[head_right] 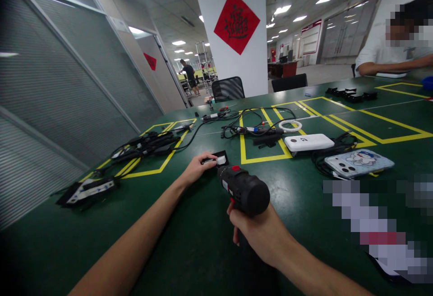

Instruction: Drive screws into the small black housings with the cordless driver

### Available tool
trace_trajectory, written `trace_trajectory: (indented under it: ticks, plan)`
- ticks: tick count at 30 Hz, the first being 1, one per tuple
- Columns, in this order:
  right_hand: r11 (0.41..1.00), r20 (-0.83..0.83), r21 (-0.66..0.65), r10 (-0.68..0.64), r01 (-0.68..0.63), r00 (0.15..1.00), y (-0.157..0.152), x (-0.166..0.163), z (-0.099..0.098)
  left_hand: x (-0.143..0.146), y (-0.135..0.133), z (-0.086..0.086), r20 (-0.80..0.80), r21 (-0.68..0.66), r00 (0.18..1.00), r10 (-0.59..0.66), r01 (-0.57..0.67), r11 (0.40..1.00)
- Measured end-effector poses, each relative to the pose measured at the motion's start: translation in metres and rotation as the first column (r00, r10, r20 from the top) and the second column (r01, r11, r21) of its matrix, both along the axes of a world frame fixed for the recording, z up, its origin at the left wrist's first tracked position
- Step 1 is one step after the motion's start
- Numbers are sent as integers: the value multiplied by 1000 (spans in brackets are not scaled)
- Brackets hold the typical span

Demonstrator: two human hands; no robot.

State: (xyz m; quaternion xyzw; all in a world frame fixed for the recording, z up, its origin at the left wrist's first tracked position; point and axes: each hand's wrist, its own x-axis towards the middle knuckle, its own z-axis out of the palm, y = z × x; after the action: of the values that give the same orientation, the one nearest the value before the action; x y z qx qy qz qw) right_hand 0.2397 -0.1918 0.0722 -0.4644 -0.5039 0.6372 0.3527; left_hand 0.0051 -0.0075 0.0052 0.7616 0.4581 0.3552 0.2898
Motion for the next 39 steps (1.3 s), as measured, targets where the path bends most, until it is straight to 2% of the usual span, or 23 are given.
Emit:
trace_trajectory:
  ticks: [6, 16, 26, 34, 39]
  plan:
    - [1000, 87, -8, 15, -14, 996, 2, -1, 0, 0, 0, 0, -7, 7, 1000, -1, 1, 1000]
    - [1000, 77, -3, 11, -11, 997, 0, 0, 0, -1, 3, -2, 6, 27, 1000, -17, 17, 1000]
    - [998, -57, -49, -39, 37, 998, -2, 0, 2, 0, 2, -4, 14, 44, 1000, -3, 2, 999]
    - [998, 38, 50, -27, 25, 999, -4, 7, 3, -1, 0, -2, 21, 27, 1000, -23, 23, 999]
    - [994, -26, 113, 4, -1, 1000, 1, 8, 3, 0, -2, 0, 31, 21, 999, -24, 23, 1000]
